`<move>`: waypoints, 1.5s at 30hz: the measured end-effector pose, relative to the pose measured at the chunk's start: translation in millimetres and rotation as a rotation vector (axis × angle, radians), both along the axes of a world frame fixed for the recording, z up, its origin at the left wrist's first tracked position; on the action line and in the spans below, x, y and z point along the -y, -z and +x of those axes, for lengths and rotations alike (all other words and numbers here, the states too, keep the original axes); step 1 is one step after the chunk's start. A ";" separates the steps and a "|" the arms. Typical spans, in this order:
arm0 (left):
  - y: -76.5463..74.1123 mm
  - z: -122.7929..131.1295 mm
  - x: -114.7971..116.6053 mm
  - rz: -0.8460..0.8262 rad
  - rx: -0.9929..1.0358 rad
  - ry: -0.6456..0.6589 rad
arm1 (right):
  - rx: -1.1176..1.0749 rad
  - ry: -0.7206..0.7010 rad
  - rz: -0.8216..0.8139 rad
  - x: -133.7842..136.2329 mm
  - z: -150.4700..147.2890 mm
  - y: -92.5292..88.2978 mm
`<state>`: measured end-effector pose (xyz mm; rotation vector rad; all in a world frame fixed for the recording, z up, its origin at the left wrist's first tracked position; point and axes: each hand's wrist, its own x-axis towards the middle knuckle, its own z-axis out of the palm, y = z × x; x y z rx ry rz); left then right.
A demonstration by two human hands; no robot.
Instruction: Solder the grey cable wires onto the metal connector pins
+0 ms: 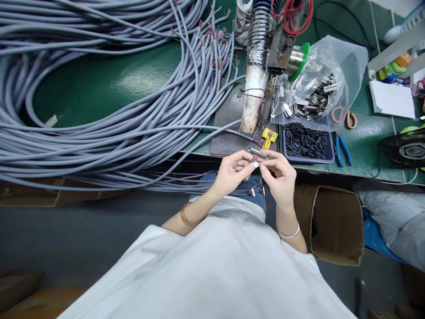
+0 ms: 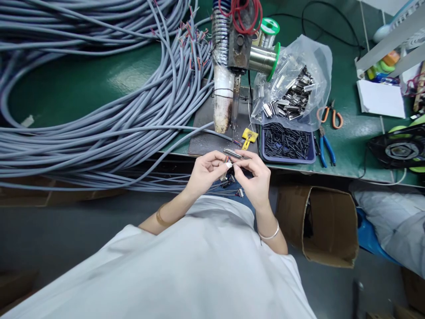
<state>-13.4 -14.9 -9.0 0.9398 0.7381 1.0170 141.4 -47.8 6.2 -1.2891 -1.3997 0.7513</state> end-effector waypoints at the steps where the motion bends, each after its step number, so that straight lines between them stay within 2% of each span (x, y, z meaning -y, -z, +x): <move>1: 1.2 -0.1 -0.1 0.005 0.013 -0.018 | 0.035 0.031 0.029 1.0 -0.5 0.0; 4: 4.4 -7.5 -4.3 -0.062 0.127 -0.023 | 0.125 0.169 0.129 2.7 2.9 -1.1; 7: 8.2 -24.0 -10.5 -0.149 0.364 0.117 | 0.095 0.281 0.213 2.8 10.0 -2.2; 10: 13.4 -39.3 -13.4 -0.128 0.548 0.207 | 0.066 0.329 0.237 2.9 14.0 -0.6; 16: 21.7 -46.3 -13.2 -0.140 0.547 0.172 | 0.190 0.361 0.255 3.9 9.9 5.1; 23: 19.2 -46.7 -12.9 -0.131 0.586 0.182 | 0.391 0.343 0.420 1.0 6.6 1.6; 26: 12.6 -44.2 -12.9 -0.148 0.542 0.180 | 0.435 0.302 0.431 1.4 7.7 2.8; 30: 5.3 -33.3 -11.2 -0.195 0.365 0.082 | 0.469 0.193 0.350 2.6 8.2 5.8; 36: 9.4 -12.7 -3.3 -0.104 0.126 -0.045 | 0.512 0.013 0.306 2.7 4.7 9.0; 45: 8.3 -8.7 0.4 -0.024 0.009 -0.077 | 0.491 0.030 0.346 4.3 1.0 9.9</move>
